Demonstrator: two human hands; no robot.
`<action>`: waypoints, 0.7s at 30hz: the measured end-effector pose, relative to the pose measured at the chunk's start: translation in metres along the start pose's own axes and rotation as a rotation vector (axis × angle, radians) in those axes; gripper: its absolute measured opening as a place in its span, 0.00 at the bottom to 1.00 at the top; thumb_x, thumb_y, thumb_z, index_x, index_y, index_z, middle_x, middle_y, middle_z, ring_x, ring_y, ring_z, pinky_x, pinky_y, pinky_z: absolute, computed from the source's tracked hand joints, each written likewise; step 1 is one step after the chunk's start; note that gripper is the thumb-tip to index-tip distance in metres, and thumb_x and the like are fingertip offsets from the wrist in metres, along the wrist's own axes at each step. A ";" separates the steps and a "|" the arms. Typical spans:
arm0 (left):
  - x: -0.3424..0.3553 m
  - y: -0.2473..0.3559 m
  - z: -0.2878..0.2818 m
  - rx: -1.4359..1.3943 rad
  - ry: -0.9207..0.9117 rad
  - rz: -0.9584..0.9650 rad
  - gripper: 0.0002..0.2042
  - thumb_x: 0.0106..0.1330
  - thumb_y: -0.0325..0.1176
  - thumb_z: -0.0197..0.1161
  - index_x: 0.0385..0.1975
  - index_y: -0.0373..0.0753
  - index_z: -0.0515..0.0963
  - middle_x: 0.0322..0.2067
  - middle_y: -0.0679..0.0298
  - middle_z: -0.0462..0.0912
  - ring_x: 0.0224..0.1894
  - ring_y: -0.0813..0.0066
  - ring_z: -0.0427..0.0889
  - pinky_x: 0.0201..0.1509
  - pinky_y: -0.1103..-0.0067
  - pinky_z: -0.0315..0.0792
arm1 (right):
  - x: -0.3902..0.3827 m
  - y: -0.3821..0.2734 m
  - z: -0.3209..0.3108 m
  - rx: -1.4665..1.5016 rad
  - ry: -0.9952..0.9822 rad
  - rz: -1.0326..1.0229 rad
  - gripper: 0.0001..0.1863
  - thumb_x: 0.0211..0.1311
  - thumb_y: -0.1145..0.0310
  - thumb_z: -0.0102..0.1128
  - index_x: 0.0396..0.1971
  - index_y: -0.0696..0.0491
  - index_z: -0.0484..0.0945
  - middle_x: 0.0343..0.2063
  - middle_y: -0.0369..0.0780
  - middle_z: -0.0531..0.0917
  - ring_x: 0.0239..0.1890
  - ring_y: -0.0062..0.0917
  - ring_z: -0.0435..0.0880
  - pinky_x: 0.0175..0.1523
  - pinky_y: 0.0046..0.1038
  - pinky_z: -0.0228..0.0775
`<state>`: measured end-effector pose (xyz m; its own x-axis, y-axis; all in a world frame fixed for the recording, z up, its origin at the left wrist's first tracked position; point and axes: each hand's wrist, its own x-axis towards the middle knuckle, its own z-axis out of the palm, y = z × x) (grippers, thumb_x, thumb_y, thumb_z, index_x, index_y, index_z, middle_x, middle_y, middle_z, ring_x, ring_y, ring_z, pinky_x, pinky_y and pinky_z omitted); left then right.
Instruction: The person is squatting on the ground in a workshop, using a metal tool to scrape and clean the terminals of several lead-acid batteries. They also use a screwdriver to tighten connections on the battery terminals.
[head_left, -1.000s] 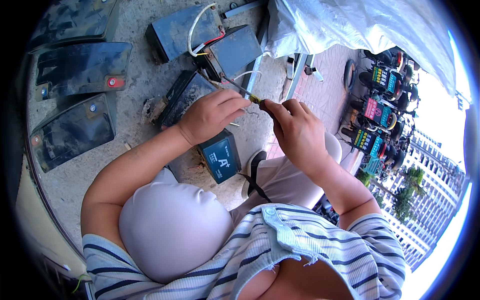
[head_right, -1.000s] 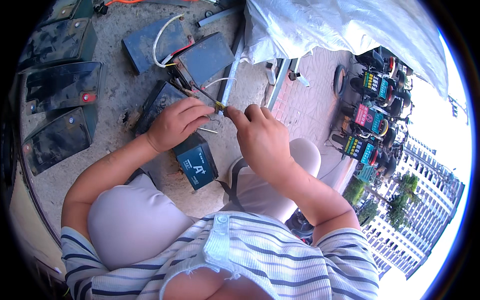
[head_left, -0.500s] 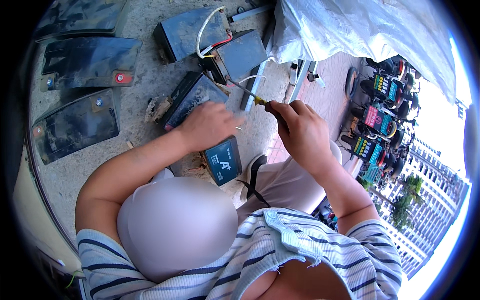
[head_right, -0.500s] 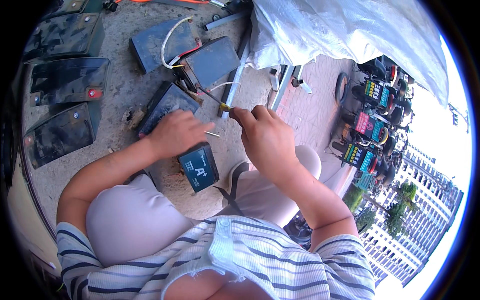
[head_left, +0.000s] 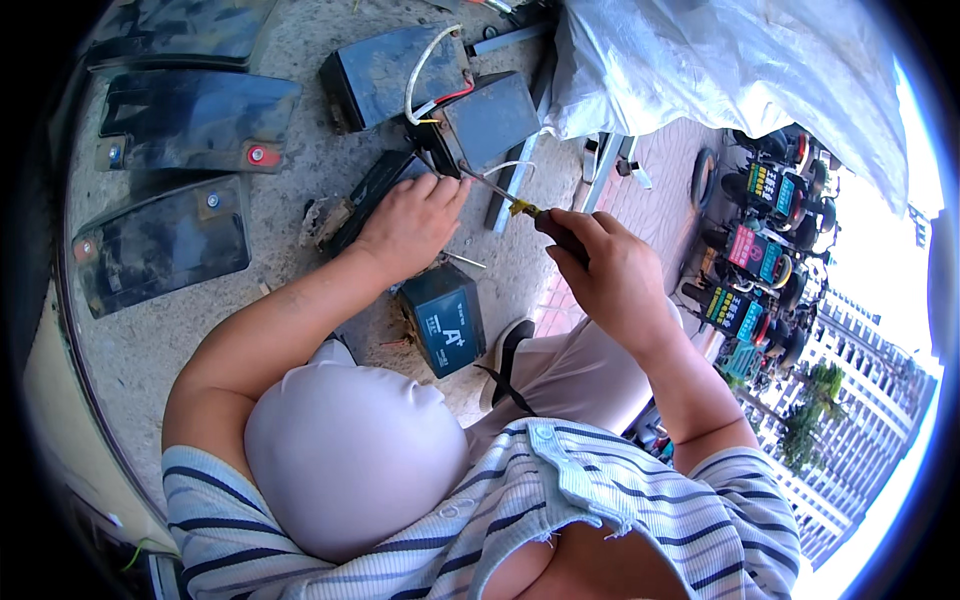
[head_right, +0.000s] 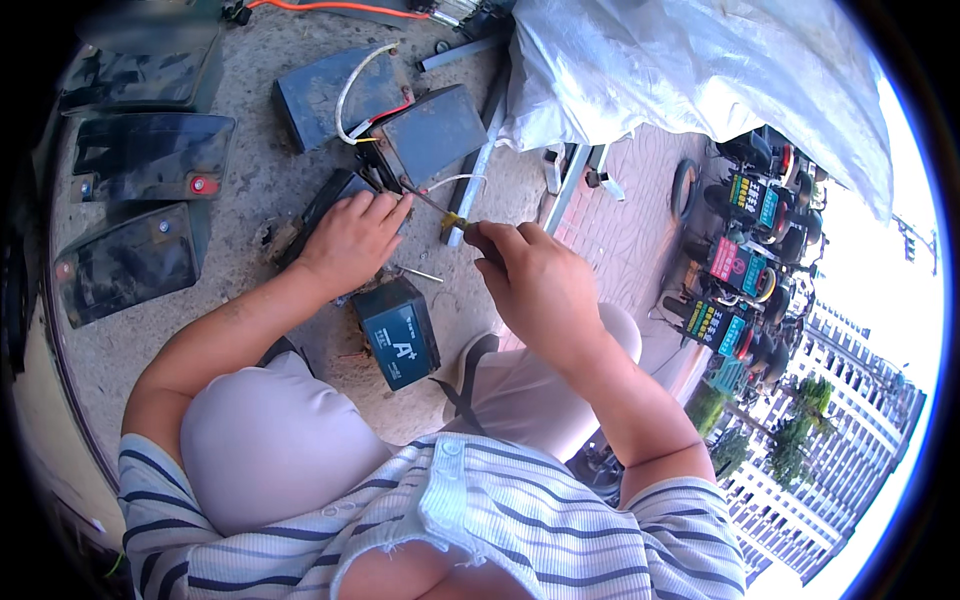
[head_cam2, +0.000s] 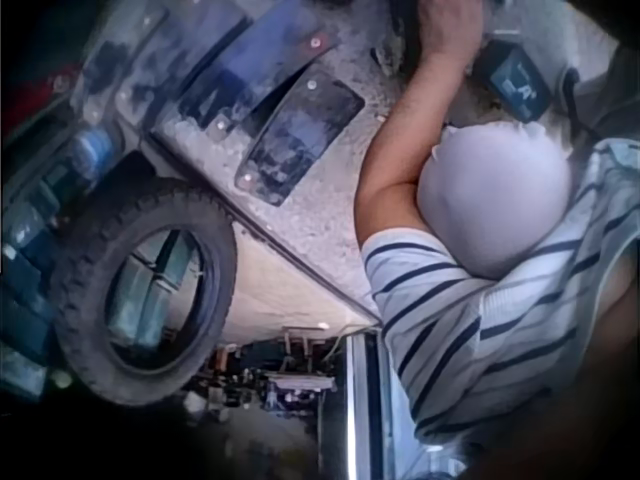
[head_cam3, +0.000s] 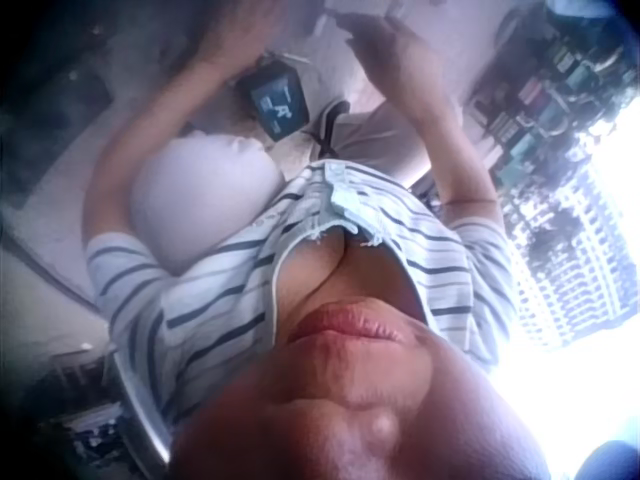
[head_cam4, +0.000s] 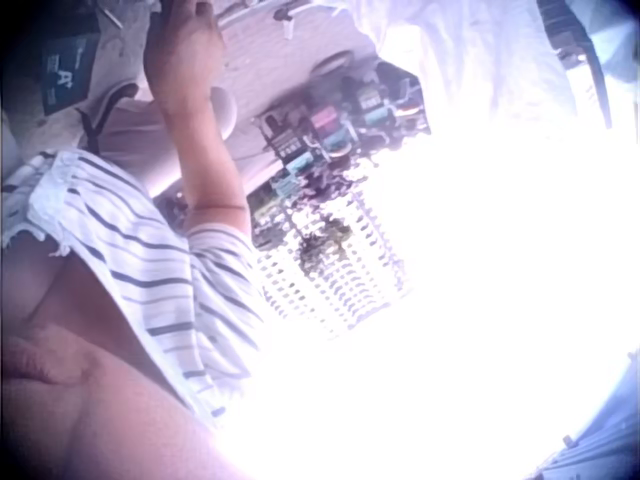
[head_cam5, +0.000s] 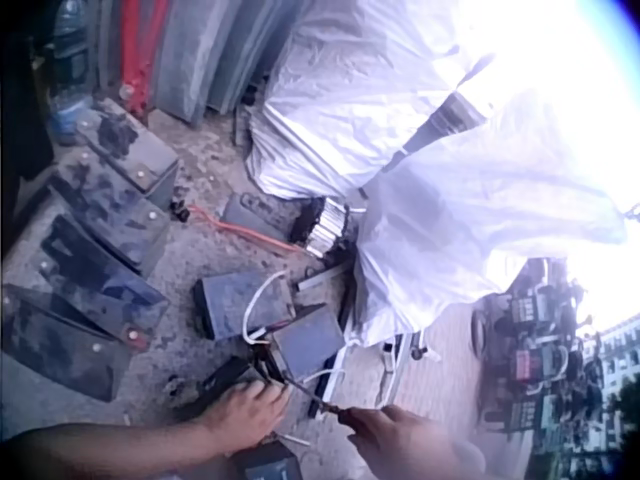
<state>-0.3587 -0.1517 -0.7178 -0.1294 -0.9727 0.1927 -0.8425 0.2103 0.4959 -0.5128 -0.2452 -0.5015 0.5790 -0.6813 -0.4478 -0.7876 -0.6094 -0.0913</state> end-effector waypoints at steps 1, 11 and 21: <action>0.000 0.000 0.001 0.004 0.010 0.004 0.24 0.67 0.40 0.59 0.61 0.37 0.75 0.42 0.67 0.72 0.46 0.72 0.72 0.49 0.77 0.70 | 0.000 -0.001 -0.001 0.011 0.005 -0.004 0.16 0.63 0.67 0.66 0.51 0.49 0.81 0.38 0.40 0.84 0.36 0.39 0.86 0.40 0.37 0.78; 0.000 0.000 0.000 0.035 0.003 0.016 0.24 0.66 0.40 0.60 0.61 0.36 0.74 0.41 0.67 0.72 0.46 0.72 0.72 0.47 0.77 0.69 | -0.001 0.001 -0.004 0.006 0.006 0.007 0.16 0.63 0.68 0.66 0.51 0.50 0.81 0.38 0.41 0.84 0.36 0.40 0.86 0.41 0.37 0.78; -0.001 0.000 0.000 0.051 0.009 0.022 0.25 0.67 0.40 0.61 0.61 0.36 0.74 0.42 0.67 0.72 0.46 0.72 0.72 0.47 0.77 0.69 | -0.001 0.000 -0.003 0.020 -0.009 0.011 0.16 0.64 0.67 0.65 0.52 0.49 0.81 0.37 0.42 0.84 0.36 0.40 0.86 0.41 0.38 0.78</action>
<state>-0.3588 -0.1504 -0.7181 -0.1435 -0.9669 0.2109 -0.8653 0.2260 0.4475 -0.5128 -0.2461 -0.4984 0.5681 -0.6843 -0.4571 -0.7982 -0.5933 -0.1039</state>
